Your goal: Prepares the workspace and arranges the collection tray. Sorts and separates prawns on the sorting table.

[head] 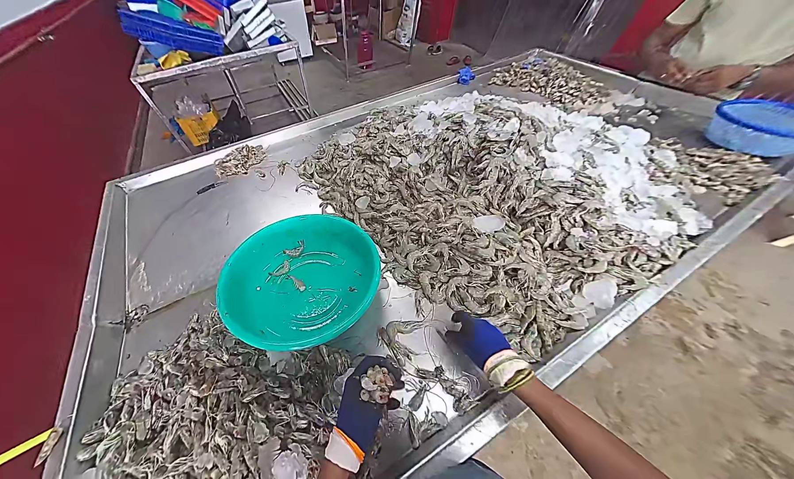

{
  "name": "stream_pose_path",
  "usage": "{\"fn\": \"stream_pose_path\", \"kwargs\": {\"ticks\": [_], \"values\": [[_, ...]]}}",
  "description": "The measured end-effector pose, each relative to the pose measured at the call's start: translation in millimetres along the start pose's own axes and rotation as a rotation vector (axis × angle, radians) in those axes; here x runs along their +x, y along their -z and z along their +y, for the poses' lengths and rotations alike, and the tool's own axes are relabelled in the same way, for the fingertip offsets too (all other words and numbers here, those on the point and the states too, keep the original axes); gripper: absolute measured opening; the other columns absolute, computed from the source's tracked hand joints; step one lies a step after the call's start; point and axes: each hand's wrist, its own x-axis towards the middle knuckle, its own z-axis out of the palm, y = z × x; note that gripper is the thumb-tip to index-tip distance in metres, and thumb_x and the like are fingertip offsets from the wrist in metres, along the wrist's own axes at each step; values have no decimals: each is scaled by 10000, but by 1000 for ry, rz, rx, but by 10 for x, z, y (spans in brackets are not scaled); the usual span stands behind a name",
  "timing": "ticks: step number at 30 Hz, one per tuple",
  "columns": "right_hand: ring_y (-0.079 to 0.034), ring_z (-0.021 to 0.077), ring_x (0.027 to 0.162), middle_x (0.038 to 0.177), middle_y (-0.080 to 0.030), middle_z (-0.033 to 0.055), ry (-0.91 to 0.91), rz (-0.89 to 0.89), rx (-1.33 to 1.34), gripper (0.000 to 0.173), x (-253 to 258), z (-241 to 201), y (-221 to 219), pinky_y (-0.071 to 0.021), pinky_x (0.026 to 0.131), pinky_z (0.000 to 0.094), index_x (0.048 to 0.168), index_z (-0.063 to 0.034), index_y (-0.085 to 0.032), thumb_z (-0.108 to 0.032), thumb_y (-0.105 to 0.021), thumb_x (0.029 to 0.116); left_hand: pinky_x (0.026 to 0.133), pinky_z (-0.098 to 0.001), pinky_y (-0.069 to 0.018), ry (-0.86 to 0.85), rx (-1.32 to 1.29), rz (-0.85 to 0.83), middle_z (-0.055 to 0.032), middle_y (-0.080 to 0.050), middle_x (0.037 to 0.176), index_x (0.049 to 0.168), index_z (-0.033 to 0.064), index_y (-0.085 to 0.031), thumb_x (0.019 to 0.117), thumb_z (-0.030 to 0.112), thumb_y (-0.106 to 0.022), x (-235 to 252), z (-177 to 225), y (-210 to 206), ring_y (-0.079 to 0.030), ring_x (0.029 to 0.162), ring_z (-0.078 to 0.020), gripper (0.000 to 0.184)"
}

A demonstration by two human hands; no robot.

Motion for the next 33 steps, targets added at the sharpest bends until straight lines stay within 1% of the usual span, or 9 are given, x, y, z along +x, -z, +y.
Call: {"fn": "stream_pose_path", "kwargs": {"ticks": [2,5,8,11,15,21,27,30,33], "values": [[-685,436,1124,1219,-718,205,102,45,-7,389,-78,118,155,-506,957,662,1431,-178,-610,-277,-560,1059,680,-345,-640,-8,-101,-10,-47,-720,956,1129,3,-590,867,-73,-499,-2,-55,14,-734,852,-170,287],[-650,428,1171,1300,-676,205,535,-9,-81,258,-19,188,183,-503,986,638,1228,-118,-752,-132,-631,1001,623,-262,-611,-54,-190,19,35,-708,817,987,65,-652,826,-81,-547,16,-107,-46,-692,693,-73,242],[-544,462,1325,1356,-638,227,840,23,-199,300,103,325,-57,-397,1131,623,1235,-52,-731,-54,-691,938,666,-254,-607,-24,36,73,3,-702,855,1069,-23,-643,784,-140,-613,-5,-78,-190,-684,727,-72,310],[-539,476,1326,1285,-663,242,673,120,-319,223,-74,403,-268,-362,1155,636,1145,8,-728,-71,-684,941,816,-305,-620,95,209,108,-99,-733,1044,1148,-50,-654,767,-160,-697,4,-162,-316,-715,929,-125,398],[-637,478,1162,1214,-663,286,471,-34,-290,248,-675,-56,-361,-522,952,602,1216,11,-691,-106,-597,1018,1009,-341,-531,116,440,70,-167,-700,1192,1222,-57,-651,871,-17,-682,95,-322,-512,-674,1091,-171,355],[-602,446,1201,1257,-635,258,396,-37,-372,269,-1009,-538,-293,-480,994,566,1212,66,-656,-53,-557,991,1038,-424,-516,244,708,39,-190,-687,1226,1344,-4,-599,863,-14,-698,97,35,-610,-672,1139,-252,491],[-649,447,1130,1123,-706,233,314,181,-264,165,-600,-58,-407,-515,927,613,1032,-7,-736,-67,-616,935,1034,-358,-506,277,651,-82,-191,-674,1228,1343,-41,-587,856,-18,-711,87,118,-374,-654,1133,-205,503],[-597,467,1237,1314,-628,256,231,-38,-246,337,-589,51,-412,-505,971,632,1268,-32,-671,-224,-626,994,935,-290,-552,185,476,-109,-129,-697,1135,1265,-27,-627,826,-74,-697,108,-5,-181,-672,1007,-118,448],[-650,423,1181,1230,-694,225,330,-193,-213,335,-580,-229,-203,-497,989,627,1199,-61,-725,-307,-550,1053,906,-300,-563,171,458,-99,-102,-704,1084,1204,-4,-656,765,-65,-745,124,-77,-142,-676,970,-110,452]]}}
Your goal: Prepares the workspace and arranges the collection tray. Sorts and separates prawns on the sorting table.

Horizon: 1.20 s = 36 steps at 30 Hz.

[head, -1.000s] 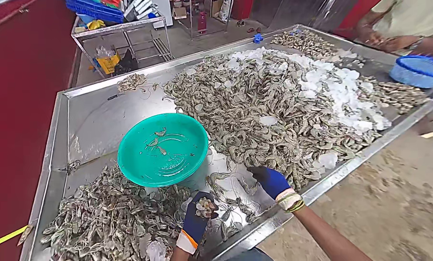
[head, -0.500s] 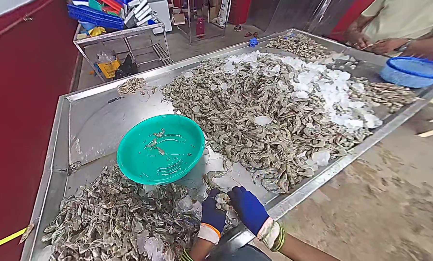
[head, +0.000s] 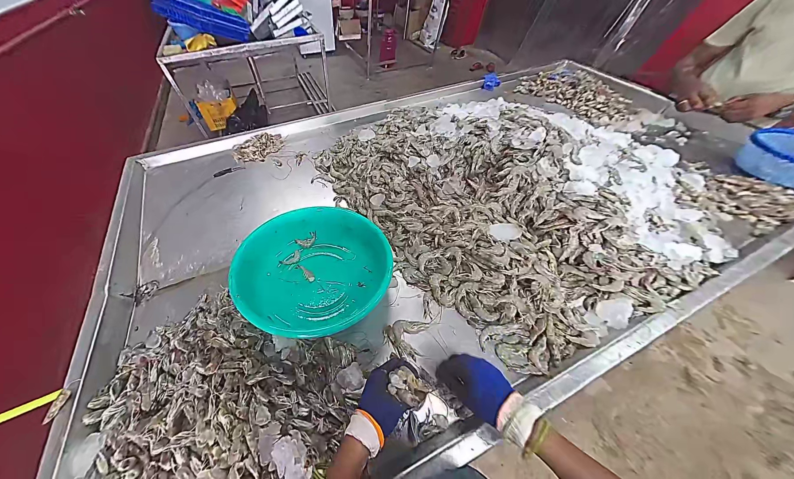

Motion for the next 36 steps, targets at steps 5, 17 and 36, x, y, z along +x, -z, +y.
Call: {"fn": "stream_pose_path", "kwargs": {"ticks": [5,17,36], "values": [[-553,465,1290,1357,-616,256,70,350,-103,276,824,-368,30,-417,1085,624,1185,2,-723,-153,-646,970,881,-311,-577,-19,-43,191,-93,-718,1025,1173,-11,-661,834,-28,-684,-18,-6,-32,-690,924,-110,340],[-622,443,1178,1215,-668,253,26,277,-79,397,-214,-434,-203,-482,984,574,1244,46,-665,-74,-705,867,978,-488,-537,73,332,28,-184,-706,1145,1312,28,-595,828,-60,-653,68,386,-285,-690,1080,-286,495],[-660,450,1142,1288,-651,282,-314,567,380,340,-142,1149,174,-486,997,652,1366,-59,-653,-135,-528,1059,859,-270,-588,-73,-115,98,-38,-739,965,1103,-20,-680,859,-1,-648,-34,-24,195,-698,886,-66,247]]}}
